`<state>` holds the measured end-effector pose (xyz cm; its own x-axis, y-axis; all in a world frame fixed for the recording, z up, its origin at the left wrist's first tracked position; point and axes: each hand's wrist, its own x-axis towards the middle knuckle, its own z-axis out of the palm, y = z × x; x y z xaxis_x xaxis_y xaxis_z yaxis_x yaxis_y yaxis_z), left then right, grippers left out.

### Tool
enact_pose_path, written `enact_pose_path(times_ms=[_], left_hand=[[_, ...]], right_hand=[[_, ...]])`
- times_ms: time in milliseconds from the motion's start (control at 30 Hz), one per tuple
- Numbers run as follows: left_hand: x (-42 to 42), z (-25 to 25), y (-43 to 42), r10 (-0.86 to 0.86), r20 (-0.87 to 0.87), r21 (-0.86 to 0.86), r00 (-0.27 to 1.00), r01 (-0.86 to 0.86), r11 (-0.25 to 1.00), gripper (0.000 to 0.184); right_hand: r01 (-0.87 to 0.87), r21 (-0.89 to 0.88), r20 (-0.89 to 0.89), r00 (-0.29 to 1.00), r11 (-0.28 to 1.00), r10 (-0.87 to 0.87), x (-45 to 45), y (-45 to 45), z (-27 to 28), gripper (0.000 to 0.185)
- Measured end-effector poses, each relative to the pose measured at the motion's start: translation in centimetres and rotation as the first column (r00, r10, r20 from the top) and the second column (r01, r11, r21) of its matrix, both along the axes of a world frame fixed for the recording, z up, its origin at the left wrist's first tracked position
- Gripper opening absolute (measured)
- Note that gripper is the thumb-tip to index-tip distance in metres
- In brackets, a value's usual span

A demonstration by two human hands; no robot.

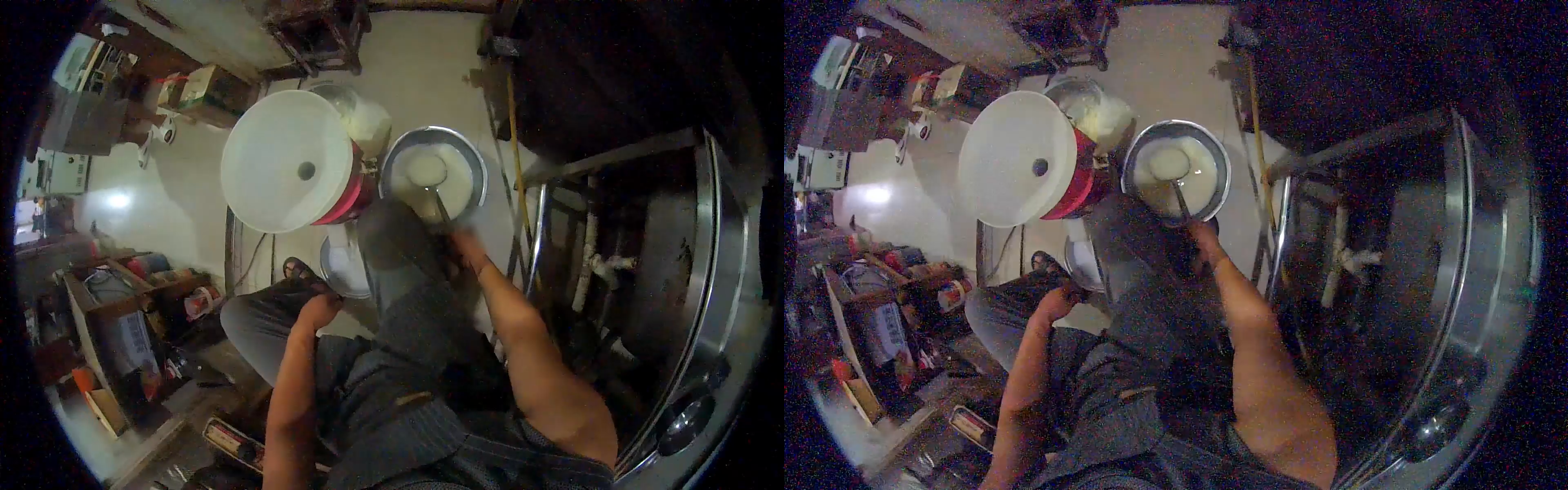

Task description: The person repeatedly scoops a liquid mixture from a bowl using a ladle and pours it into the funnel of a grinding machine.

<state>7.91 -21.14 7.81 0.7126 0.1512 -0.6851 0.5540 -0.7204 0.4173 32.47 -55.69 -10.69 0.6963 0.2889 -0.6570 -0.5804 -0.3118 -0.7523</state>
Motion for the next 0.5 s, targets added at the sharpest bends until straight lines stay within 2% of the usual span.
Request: enact_pose_path(times_ms=[33,67,133,167,233,267,333,433,500], left_hand=[[0.1,0.3,0.0,-0.015,0.003,0.007,1.000,0.015,1.000,0.031],[0.4,0.3,0.1,-0.009,0.014,0.003,1.000,0.009,1.000,0.031],[0.9,0.4,0.5,-0.041,-0.099,-0.036,0.994,0.038,0.999,0.031],[0.8,-0.5,1.0,-0.036,-0.090,-0.043,0.995,0.032,0.999,0.031],[0.4,-3.2,1.8,-0.333,0.057,0.031,0.941,0.331,0.943,0.032],[0.4,-3.1,1.5,-0.327,0.067,0.023,0.943,0.326,0.945,0.032],[1.2,-2.5,1.2,-0.126,0.017,-0.035,0.992,0.127,0.991,0.034],[2.6,-0.9,0.7,-0.140,-0.044,-0.009,0.989,0.139,0.990,0.036],[2.2,-3.1,1.4,-0.167,0.033,-0.028,0.985,0.168,0.985,0.036]], right_hand=[[-0.005,0.006,0.023,1.000,1.000,0.004,-0.4,-0.4,-2.6,0.027],[-0.011,0.001,0.034,0.999,1.000,0.011,0.1,-0.4,0.1,0.027],[-0.034,0.105,-0.241,0.969,0.994,0.059,0.9,0.0,8.1,0.018],[-0.041,0.098,-0.234,0.970,0.994,0.063,0.8,0.1,9.0,0.018],[0.065,0.092,-0.288,0.957,0.994,-0.036,0.6,-0.1,10.5,0.015],[0.059,0.082,-0.281,0.959,0.995,-0.033,0.4,-0.2,12.0,0.015],[0.098,-0.004,-0.289,0.953,0.995,-0.095,0.8,0.2,15.4,0.015],[0.129,0.059,-0.315,0.943,0.990,-0.105,0.9,-1.1,16.5,0.016],[0.068,0.044,-0.297,0.953,0.997,-0.052,1.1,-1.0,20.3,0.016]])
